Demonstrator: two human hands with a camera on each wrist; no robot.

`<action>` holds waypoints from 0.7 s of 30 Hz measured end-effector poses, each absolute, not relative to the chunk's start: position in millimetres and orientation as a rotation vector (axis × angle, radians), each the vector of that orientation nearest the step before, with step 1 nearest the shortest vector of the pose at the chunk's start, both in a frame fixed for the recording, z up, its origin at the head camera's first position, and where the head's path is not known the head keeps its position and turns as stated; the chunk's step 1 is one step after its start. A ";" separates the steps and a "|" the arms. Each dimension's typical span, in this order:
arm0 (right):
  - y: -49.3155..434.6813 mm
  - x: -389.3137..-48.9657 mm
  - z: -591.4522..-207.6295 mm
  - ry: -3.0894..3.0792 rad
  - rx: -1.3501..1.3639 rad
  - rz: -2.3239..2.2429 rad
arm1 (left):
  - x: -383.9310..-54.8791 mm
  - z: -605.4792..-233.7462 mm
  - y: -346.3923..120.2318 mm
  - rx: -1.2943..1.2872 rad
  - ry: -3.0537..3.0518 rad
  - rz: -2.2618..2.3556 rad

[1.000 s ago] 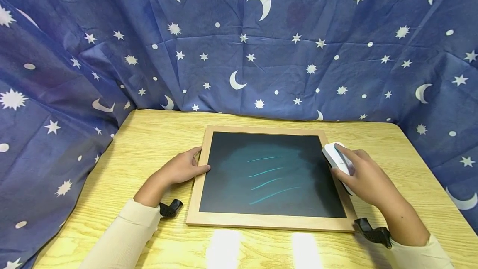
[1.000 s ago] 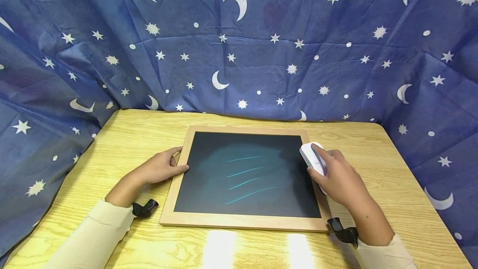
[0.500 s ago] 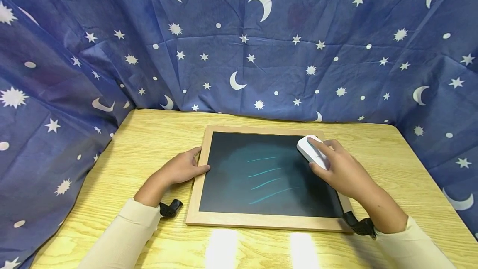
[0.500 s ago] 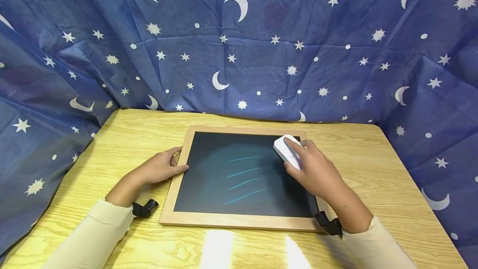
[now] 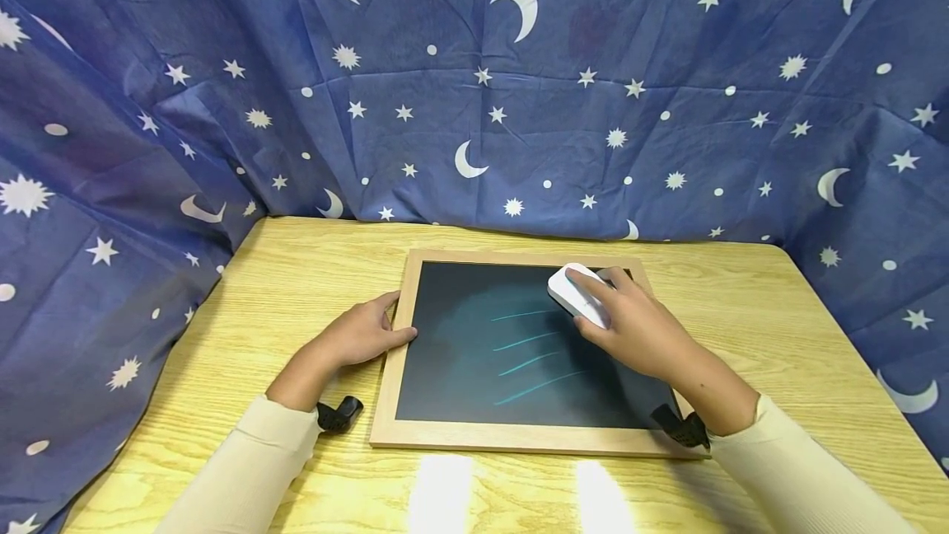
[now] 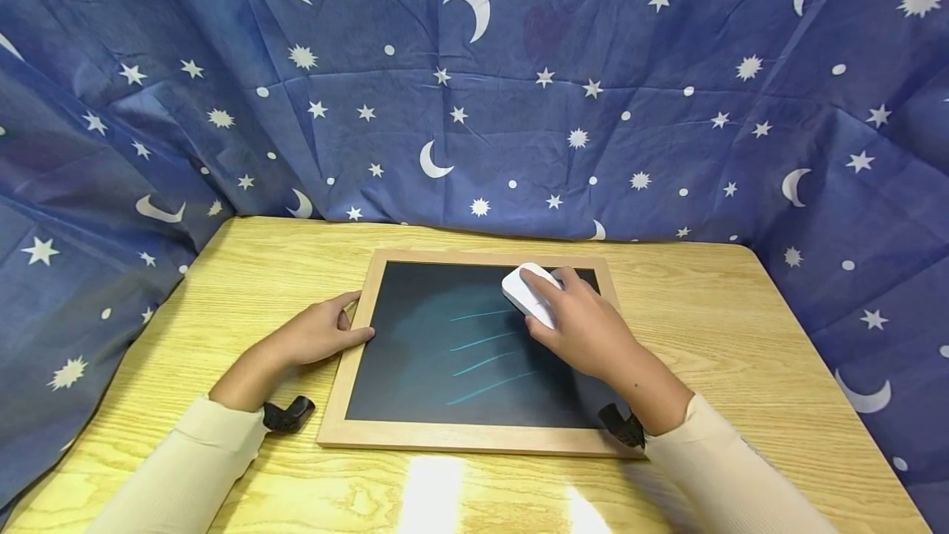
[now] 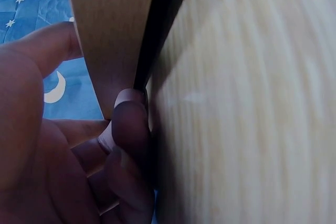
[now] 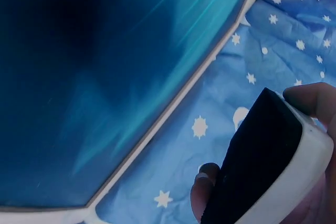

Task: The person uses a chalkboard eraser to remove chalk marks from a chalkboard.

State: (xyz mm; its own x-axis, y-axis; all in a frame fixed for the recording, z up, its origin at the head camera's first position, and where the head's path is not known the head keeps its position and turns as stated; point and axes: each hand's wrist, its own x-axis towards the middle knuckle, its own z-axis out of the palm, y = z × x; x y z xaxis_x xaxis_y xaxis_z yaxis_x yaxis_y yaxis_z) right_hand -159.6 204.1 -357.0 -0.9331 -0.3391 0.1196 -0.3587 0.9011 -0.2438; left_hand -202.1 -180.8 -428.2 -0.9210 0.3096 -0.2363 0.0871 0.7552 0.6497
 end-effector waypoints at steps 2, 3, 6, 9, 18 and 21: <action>198.7 -161.4 -358.1 -2.991 0.568 0.380 | -202.5 -428.4 -180.9 0.310 2.622 0.951; 196.1 -162.2 -358.3 -2.989 0.579 0.367 | -202.5 -428.6 -181.0 0.310 2.621 0.951; 189.1 -164.4 -358.5 -2.982 0.625 0.350 | -202.7 -429.5 -180.9 0.309 2.622 0.952; 182.4 -166.7 -358.3 -2.977 0.659 0.348 | -202.4 -430.3 -180.6 0.308 2.621 0.955; 164.3 -171.9 -365.0 -2.999 0.711 0.323 | -203.3 -428.7 -180.7 0.327 2.632 0.957; 158.4 -173.1 -369.0 -2.992 0.742 0.299 | -203.2 -428.9 -180.6 0.324 2.626 0.964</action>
State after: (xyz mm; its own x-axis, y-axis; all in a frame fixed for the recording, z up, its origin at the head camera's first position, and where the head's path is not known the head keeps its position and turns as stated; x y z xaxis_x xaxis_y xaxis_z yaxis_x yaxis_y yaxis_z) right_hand -173.1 158.4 -369.0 -0.8842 -0.4585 0.0893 -0.4671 0.8665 -0.1760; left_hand -203.2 -180.6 -428.9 -0.9217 0.3184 -0.2215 0.0995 0.7459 0.6586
